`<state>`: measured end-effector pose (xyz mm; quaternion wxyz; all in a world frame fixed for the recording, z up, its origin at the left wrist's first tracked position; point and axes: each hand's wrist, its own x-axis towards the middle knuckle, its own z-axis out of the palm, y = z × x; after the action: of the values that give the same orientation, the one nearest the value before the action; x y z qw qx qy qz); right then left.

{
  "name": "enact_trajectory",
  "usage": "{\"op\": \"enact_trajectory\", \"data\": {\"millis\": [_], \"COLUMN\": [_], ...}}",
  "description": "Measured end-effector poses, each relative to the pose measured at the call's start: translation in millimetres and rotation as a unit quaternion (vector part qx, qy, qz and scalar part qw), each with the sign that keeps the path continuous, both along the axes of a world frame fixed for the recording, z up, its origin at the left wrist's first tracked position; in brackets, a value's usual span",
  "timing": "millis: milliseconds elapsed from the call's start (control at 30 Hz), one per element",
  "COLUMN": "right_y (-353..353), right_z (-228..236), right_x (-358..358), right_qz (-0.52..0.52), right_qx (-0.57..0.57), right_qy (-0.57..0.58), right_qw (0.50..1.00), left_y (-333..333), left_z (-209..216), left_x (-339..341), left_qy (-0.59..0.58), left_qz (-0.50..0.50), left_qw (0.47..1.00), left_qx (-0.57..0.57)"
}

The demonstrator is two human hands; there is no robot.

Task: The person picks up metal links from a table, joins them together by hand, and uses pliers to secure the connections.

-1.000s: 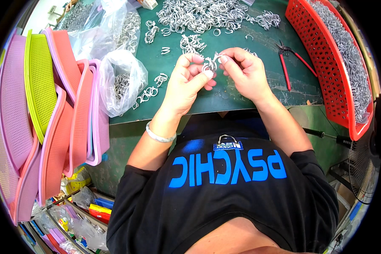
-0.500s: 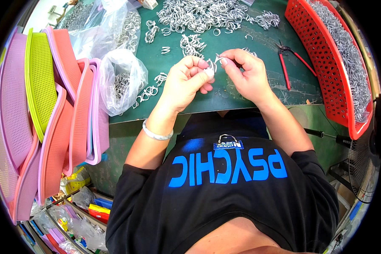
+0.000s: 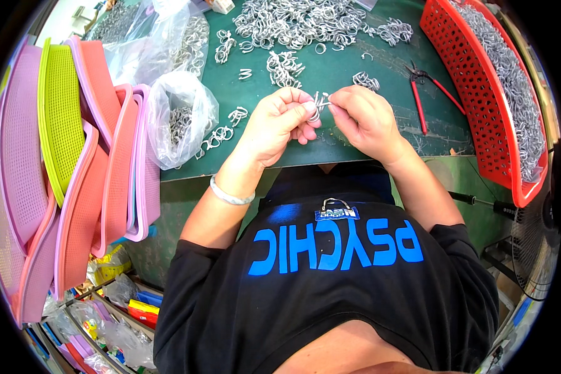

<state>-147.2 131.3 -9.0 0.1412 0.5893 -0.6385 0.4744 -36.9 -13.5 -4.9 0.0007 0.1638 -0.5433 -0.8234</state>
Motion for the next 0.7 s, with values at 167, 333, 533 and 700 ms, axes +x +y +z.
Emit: {"op": "enact_trajectory", "data": {"millis": [167,333,533,700], "right_y": [5,8,11,12], "right_z": [2,5,9,6], "right_x": [-4,-10,-14,-8], "right_qz": [0.027,0.058,0.084,0.054], "right_qx": [0.053,0.081,0.126,0.12], "right_qy": [-0.079,-0.166,-0.261,-0.294], "right_qw": [0.995,0.981,0.953,0.947], "left_y": [-1,0,-5,-4], "left_z": [8,12,15,18], "left_x": [-1,-4,-5,-6], "left_qy": [0.01,0.058,0.054,0.01], "left_qz": [-0.043,-0.062,-0.089,-0.091], "left_qw": [0.996,0.973,0.951,0.96], "left_qx": [-0.071,-0.215,-0.29,-0.266]}}
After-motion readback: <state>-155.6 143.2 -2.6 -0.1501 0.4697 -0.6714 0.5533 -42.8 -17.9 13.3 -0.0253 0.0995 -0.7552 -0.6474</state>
